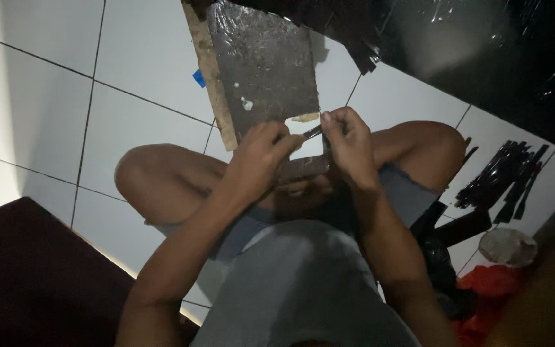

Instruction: The person sits cross-legged on the floor and repeatedly cuts a dark, flexible sheet into thin strips using a small blade. They hold the sheet against a wooden board and place the cut strips to the side.

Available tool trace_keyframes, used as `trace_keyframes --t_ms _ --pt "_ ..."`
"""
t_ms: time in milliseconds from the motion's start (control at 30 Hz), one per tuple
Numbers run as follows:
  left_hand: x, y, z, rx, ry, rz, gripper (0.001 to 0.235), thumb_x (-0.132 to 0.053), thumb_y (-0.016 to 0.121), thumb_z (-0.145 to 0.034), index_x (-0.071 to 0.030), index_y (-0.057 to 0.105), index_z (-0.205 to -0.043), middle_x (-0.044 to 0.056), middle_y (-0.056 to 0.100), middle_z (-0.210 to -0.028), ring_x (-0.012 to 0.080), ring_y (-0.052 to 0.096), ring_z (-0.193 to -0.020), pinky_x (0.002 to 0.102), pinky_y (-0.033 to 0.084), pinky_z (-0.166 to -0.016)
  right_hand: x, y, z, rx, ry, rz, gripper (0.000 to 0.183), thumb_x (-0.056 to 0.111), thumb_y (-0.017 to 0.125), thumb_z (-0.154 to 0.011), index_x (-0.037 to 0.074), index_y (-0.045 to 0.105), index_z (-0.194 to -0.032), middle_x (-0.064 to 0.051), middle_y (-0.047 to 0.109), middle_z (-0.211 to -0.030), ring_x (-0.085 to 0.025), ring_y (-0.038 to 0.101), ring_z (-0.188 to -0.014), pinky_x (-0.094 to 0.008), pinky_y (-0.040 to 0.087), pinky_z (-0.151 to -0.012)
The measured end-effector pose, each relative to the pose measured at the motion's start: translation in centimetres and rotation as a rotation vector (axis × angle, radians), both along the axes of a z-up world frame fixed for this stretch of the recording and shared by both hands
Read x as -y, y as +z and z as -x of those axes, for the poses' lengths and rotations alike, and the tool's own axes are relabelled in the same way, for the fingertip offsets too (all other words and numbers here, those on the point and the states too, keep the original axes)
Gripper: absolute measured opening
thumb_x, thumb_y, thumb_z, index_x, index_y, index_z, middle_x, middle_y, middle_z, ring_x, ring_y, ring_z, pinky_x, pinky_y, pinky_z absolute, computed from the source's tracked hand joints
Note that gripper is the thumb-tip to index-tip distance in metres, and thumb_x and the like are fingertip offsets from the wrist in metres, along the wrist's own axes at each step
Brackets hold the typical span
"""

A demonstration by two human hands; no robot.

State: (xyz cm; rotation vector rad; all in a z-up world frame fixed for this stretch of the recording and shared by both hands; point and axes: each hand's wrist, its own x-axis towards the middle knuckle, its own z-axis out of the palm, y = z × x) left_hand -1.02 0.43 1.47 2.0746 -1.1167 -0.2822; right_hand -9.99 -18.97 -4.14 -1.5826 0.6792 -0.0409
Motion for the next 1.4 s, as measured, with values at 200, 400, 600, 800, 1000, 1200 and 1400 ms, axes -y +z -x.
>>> trace_keyframes --t_ms 200,400,600,800,1000,1200,1400 --pt "0.7 0.4 0.0 -0.011 0.001 -0.048 0.024 -0.003 0.068 -0.091 -0.008 0.074 -0.114 0.01 0.066 -0.103 0.026 0.065 -0.097 0.039 0.051 -0.082 0.3 -0.7 -0.3 -0.164 -0.024 0.008 0.026 0.027 0.06 -0.105 0.002 0.063 -0.099 -0.002 0.064 -0.082 -0.008 0.058 -0.074 -0.025 0.05 -0.065" --pt "1.6 0.1 -0.2 0.047 -0.018 -0.012 0.027 -0.003 0.07 -0.09 -0.007 0.074 -0.116 0.009 0.066 -0.105 0.0251 0.064 -0.098 0.04 0.051 -0.086 0.7 -1.0 -0.8 -0.124 0.004 0.055 0.029 0.029 0.059 -0.108 0.002 0.062 -0.099 -0.003 0.062 -0.08 -0.008 0.056 -0.07 -0.028 0.049 -0.062" --pt "1.8 -0.2 -0.3 0.036 -0.024 -0.022 0.024 -0.004 0.07 -0.091 -0.009 0.074 -0.114 0.008 0.065 -0.106 0.0241 0.065 -0.1 0.04 0.051 -0.087 1.0 -1.0 -1.2 -0.212 -0.039 0.007 0.029 0.03 0.059 -0.106 0.003 0.06 -0.095 -0.002 0.06 -0.072 -0.01 0.055 -0.06 -0.028 0.047 -0.052" --pt "1.6 -0.5 -0.5 0.006 -0.046 -0.03 0.025 -0.007 0.069 -0.093 -0.009 0.074 -0.117 0.008 0.065 -0.108 0.0234 0.063 -0.099 0.04 0.049 -0.084 1.7 -2.9 -1.5 -0.181 -0.001 0.106 0.028 0.028 0.059 -0.107 0.003 0.063 -0.097 -0.004 0.062 -0.078 -0.01 0.057 -0.069 -0.028 0.049 -0.061" --pt "1.8 -0.6 -0.6 0.028 -0.053 -0.033 0.027 -0.007 0.067 -0.093 -0.011 0.073 -0.119 0.006 0.064 -0.107 0.0221 0.063 -0.1 0.039 0.049 -0.085 2.2 -3.8 -1.9 -0.297 -0.004 0.129 0.029 0.029 0.058 -0.105 0.004 0.062 -0.093 -0.006 0.062 -0.079 -0.014 0.059 -0.073 -0.033 0.05 -0.067" --pt "1.8 0.5 -0.8 -0.006 -0.055 -0.027 0.029 -0.007 0.066 -0.094 -0.01 0.072 -0.122 0.007 0.063 -0.107 0.0231 0.062 -0.1 0.039 0.049 -0.087 2.8 -6.1 -2.0 -0.187 0.011 0.259 0.033 0.031 0.062 -0.106 0.001 0.063 -0.093 -0.008 0.064 -0.08 -0.016 0.059 -0.078 -0.035 0.05 -0.074" --pt "1.6 1.4 -1.4 -0.075 -0.108 0.006 0.049 -0.019 0.078 -0.078 -0.003 0.068 -0.123 0.013 0.061 -0.109 0.029 0.061 -0.101 0.042 0.046 -0.085 3.6 -9.5 -2.3 -0.33 -0.004 0.308 0.033 0.034 0.061 -0.104 0.002 0.063 -0.096 -0.008 0.065 -0.082 -0.017 0.061 -0.074 -0.034 0.05 -0.07"
